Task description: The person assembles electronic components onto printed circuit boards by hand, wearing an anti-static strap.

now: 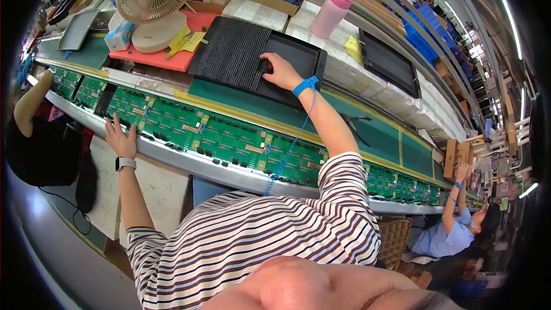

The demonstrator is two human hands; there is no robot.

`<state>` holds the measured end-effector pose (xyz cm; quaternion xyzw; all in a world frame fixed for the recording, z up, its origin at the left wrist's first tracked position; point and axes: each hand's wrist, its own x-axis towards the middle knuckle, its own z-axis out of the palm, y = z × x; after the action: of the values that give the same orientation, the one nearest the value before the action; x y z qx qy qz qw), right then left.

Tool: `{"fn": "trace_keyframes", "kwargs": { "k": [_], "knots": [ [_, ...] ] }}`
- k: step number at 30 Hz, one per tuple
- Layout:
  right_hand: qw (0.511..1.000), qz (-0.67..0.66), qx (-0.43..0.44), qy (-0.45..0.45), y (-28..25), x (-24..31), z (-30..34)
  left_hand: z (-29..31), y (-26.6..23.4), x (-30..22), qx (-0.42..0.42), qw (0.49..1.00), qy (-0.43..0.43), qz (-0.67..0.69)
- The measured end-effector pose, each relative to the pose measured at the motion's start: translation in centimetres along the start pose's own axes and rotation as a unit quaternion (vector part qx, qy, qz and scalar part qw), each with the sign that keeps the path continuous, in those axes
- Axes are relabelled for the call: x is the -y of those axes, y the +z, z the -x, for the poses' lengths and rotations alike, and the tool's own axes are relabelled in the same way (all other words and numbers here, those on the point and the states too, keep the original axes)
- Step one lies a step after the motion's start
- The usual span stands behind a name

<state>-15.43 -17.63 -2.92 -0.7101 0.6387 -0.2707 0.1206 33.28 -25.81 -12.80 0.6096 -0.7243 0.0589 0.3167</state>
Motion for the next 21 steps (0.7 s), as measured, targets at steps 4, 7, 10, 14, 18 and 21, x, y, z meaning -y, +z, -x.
{"fn": "trace_keyframes", "kwargs": {
  "k": [4,7,10,14,18,21],
  "knots": [
    [0.999,-0.035,-0.004,0.017,0.2,0.1,-0.1,0.0,-0.1,0.1,-0.002,1.0,0.002,-0.004],
    [0.998,-0.03,-0.063,-0.001,0.6,-0.5,-0.3,0.1,-0.6,0.1,-0.001,1.0,-0.004,-0.006],
    [0.981,-0.098,-0.163,0.027,-0.2,0.2,-0.5,0.3,-1.4,-0.2,-0.047,0.999,0.021,-0.017],
    [0.975,-0.17,-0.14,-0.006,-0.9,7.6,-0.1,-0.7,-5.5,-7.5,-0.084,0.986,0.104,0.099],
    [0.969,-0.206,-0.017,-0.133,3.8,15.6,-0.2,0.2,-9.6,-16.3,0.009,0.948,0.154,0.279],
    [0.961,-0.25,0.019,-0.121,7.6,19.0,-0.5,0.1,-8.5,-17.3,0.087,0.934,0.143,0.316]
  ]
}}
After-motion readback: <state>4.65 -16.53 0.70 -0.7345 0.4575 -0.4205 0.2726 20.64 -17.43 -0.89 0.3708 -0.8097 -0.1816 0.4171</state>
